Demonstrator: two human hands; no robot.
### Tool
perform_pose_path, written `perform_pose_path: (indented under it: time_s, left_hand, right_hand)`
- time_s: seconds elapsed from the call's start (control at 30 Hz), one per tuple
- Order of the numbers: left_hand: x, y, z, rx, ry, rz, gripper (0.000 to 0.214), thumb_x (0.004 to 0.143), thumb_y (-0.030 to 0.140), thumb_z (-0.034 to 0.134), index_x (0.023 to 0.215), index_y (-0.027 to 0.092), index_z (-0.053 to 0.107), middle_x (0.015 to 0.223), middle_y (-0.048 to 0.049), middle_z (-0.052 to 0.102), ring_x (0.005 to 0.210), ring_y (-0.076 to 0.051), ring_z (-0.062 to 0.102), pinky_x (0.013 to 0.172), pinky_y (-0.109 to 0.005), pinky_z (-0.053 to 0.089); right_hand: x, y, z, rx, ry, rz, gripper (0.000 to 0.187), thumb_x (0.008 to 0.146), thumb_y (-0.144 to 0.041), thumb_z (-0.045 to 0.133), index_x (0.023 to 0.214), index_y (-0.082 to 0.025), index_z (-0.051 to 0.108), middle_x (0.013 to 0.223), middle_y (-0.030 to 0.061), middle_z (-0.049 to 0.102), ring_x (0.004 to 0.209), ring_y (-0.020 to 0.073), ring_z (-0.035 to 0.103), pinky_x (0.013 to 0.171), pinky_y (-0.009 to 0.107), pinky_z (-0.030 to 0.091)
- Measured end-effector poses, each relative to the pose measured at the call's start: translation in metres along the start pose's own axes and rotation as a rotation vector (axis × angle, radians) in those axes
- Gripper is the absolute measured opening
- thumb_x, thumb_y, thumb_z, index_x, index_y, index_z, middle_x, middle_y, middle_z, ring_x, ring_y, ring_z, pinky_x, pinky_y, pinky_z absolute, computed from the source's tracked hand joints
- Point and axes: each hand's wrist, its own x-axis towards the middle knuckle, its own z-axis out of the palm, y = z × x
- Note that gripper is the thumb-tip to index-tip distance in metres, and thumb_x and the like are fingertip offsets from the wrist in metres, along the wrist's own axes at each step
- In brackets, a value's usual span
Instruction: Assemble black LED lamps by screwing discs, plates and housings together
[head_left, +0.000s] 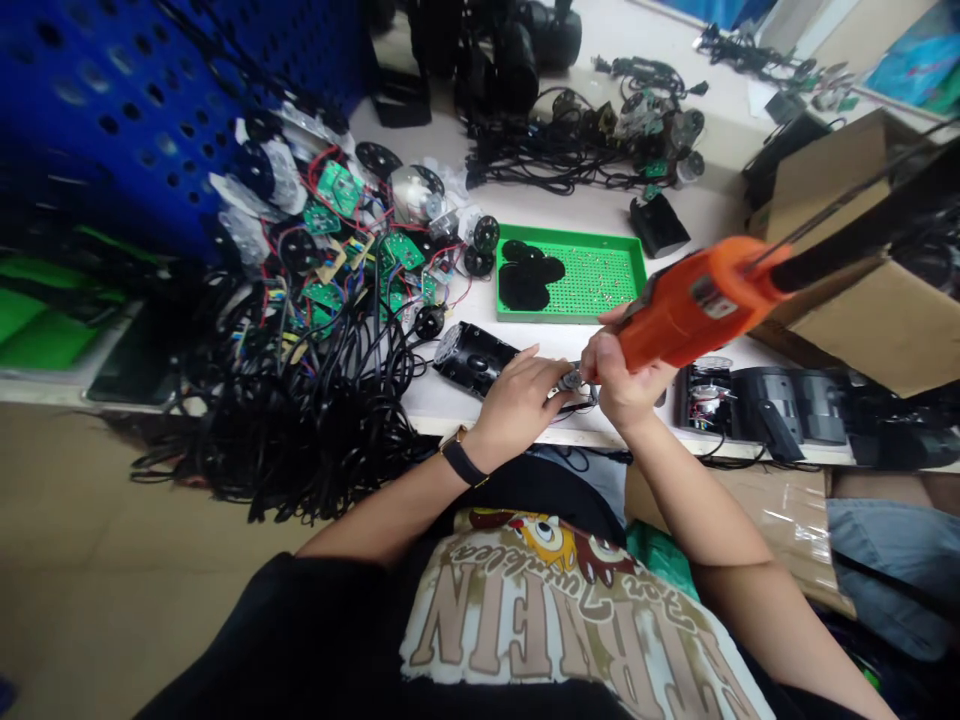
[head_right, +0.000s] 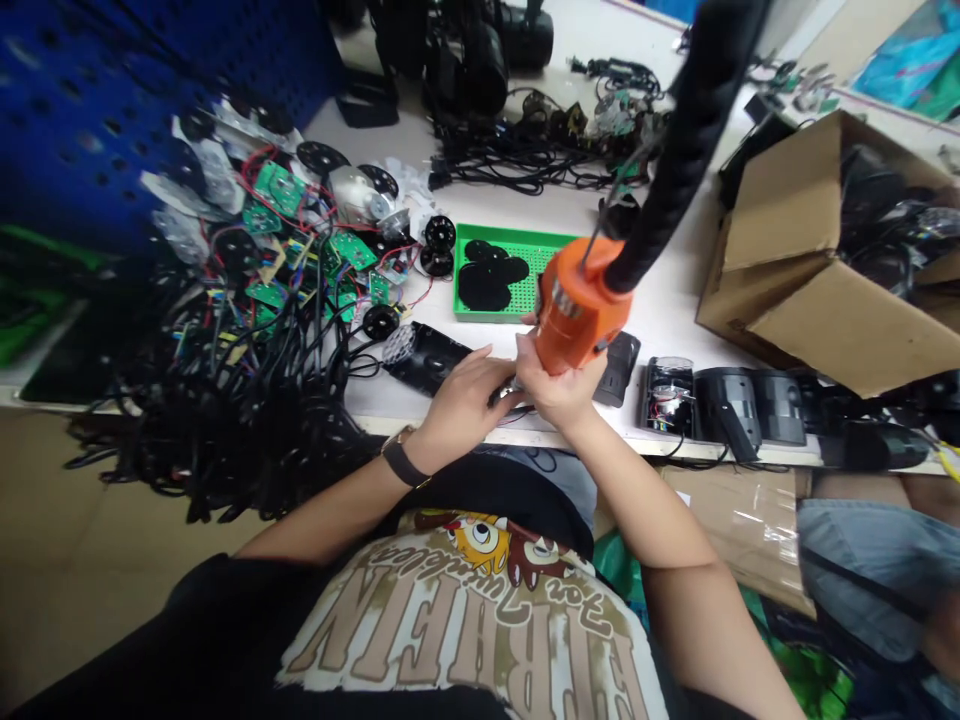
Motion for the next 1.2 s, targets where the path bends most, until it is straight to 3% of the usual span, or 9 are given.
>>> perform_pose_path:
  time_s: [0.23,0.33,0.67,0.87,1.03,1.2]
  left_hand:
    - [0.0,0.0,0.001,0.035,0.076,0.065,0.028,0.098,0.03,0.071,0.119,0.013,0.068,0.113,-0.0112,0.081,0.105,-0.026,0.077,0.116,-0.056,0.051]
    - [-0.001,0.0,0.001,0.038,0.073,0.061,0.028,0.099,0.031,0.07,0.121,0.014,0.068,0.113,-0.011,0.081,0.105,-0.025,0.078,0.117,-0.057,0.051]
    - [-0.002,-0.003,0.001,0.034,0.027,0.014,0.027,0.099,0.029,0.071,0.123,0.018,0.068,0.119,-0.0103,0.08,0.112,-0.026,0.077,0.12,-0.057,0.049]
    - [-0.002,0.0,-0.001,0.022,0.035,0.025,0.024,0.101,0.029,0.068,0.122,0.017,0.067,0.118,-0.0104,0.08,0.11,-0.026,0.076,0.119,-0.057,0.049]
    - [-0.001,0.0,-0.002,0.016,0.003,-0.011,0.023,0.102,0.032,0.065,0.121,0.019,0.069,0.118,-0.0098,0.08,0.112,-0.025,0.075,0.121,-0.055,0.048]
    - [0.0,-0.001,-0.001,0.005,0.006,-0.006,0.019,0.101,0.028,0.065,0.117,0.018,0.071,0.11,-0.0096,0.081,0.106,-0.026,0.077,0.119,-0.057,0.049]
  right_hand:
    - [0.006,-0.02,-0.004,0.27,0.117,-0.112,0.025,0.088,-0.044,0.075,0.09,-0.023,0.063,0.055,-0.0092,0.055,0.037,0.008,0.051,0.04,0.021,0.042]
    - [0.008,-0.023,-0.005,0.312,0.169,-0.166,0.023,0.088,-0.042,0.076,0.088,-0.023,0.063,0.055,-0.0093,0.055,0.037,0.0075,0.051,0.04,0.021,0.042]
    - [0.007,-0.014,0.002,0.194,0.162,-0.11,0.042,0.084,-0.061,0.074,0.1,-0.024,0.061,0.055,-0.01,0.05,0.036,0.0092,0.05,0.038,0.023,0.043]
    - [0.007,-0.012,0.002,0.235,0.086,-0.147,0.034,0.088,-0.051,0.076,0.104,-0.025,0.061,0.057,-0.0094,0.055,0.037,0.0105,0.053,0.04,0.024,0.047]
    - [0.002,-0.003,0.005,0.122,0.119,-0.11,0.034,0.084,-0.055,0.079,0.09,-0.025,0.063,0.052,-0.0098,0.049,0.038,0.011,0.049,0.046,0.027,0.051]
    - [0.003,-0.002,0.007,0.122,-0.001,-0.111,0.033,0.081,-0.052,0.081,0.089,-0.025,0.065,0.051,-0.0093,0.05,0.037,0.0117,0.049,0.042,0.027,0.047]
